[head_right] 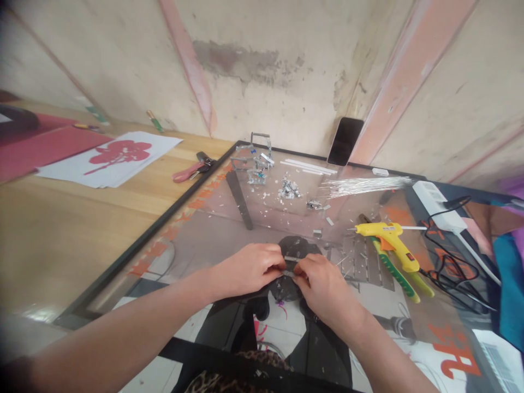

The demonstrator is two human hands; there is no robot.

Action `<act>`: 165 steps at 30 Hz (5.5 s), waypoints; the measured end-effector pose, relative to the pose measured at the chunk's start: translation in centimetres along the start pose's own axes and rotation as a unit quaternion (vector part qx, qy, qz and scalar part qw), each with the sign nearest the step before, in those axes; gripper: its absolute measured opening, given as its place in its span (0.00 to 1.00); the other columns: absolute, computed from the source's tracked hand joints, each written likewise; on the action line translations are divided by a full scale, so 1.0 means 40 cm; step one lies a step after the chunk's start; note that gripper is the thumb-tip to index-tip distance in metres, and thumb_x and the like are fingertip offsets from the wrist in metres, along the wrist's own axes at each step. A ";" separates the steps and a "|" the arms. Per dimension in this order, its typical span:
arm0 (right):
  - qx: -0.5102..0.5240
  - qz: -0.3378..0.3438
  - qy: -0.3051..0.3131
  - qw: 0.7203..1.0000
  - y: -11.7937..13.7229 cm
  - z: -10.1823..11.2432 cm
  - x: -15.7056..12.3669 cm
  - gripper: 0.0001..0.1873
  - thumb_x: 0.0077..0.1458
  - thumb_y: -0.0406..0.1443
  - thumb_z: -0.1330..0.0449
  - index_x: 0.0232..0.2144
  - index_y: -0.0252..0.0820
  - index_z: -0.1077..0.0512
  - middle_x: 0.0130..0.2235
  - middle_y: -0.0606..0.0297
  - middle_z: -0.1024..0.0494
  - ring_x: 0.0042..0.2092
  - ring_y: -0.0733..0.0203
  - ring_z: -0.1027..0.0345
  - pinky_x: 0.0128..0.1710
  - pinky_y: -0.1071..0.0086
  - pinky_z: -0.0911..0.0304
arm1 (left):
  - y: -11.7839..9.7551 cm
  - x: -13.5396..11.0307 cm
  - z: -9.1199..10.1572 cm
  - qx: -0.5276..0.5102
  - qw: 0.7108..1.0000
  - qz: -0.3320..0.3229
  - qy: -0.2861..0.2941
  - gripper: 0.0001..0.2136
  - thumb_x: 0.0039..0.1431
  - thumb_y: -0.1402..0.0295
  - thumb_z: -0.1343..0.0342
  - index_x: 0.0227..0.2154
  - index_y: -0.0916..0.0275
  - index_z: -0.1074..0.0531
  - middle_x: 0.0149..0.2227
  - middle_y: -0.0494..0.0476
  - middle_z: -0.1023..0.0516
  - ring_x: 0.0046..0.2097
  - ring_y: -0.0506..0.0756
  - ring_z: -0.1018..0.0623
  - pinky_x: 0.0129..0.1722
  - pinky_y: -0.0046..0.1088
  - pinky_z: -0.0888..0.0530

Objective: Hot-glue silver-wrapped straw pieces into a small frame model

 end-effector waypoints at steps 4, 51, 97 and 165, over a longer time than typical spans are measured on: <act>-0.003 0.010 0.001 1.000 0.004 0.001 -0.002 0.06 0.54 0.30 0.45 0.27 0.41 0.30 0.30 0.66 0.29 0.36 0.61 0.36 0.35 0.69 0.44 | -0.002 0.001 -0.001 0.008 1.000 -0.009 0.001 0.08 0.58 0.70 0.50 0.31 0.63 0.26 0.34 0.54 0.28 0.38 0.53 0.26 0.37 0.27 0.31; -0.044 0.020 -0.004 0.999 -0.004 -0.010 0.005 0.06 0.56 0.32 0.47 0.29 0.42 0.31 0.31 0.65 0.29 0.37 0.60 0.36 0.36 0.67 0.43 | -0.001 0.009 0.004 0.014 0.999 -0.031 -0.012 0.06 0.55 0.72 0.48 0.30 0.63 0.26 0.32 0.54 0.27 0.36 0.52 0.26 0.37 0.26 0.31; -0.070 0.068 -0.042 0.994 0.032 0.025 -0.008 0.06 0.58 0.31 0.48 0.30 0.41 0.32 0.32 0.64 0.30 0.37 0.59 0.37 0.38 0.66 0.42 | -0.026 -0.004 0.044 0.034 0.998 -0.041 -0.036 0.07 0.58 0.71 0.49 0.31 0.64 0.27 0.33 0.54 0.27 0.37 0.52 0.27 0.37 0.25 0.32; -0.122 0.151 -0.078 0.978 0.069 0.010 -0.010 0.14 0.61 0.33 0.51 0.29 0.44 0.27 0.29 0.63 0.30 0.36 0.62 0.36 0.36 0.70 0.41 | 0.025 -0.003 0.030 0.022 1.000 0.010 -0.003 0.06 0.55 0.72 0.48 0.31 0.63 0.26 0.34 0.55 0.26 0.38 0.54 0.25 0.37 0.27 0.30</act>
Point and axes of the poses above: each hand's wrist, its own x-axis towards the middle knuckle, its own z-axis out of the back of the hand, y = z × x, the point moved 9 cm from there along x, towards the middle knuckle
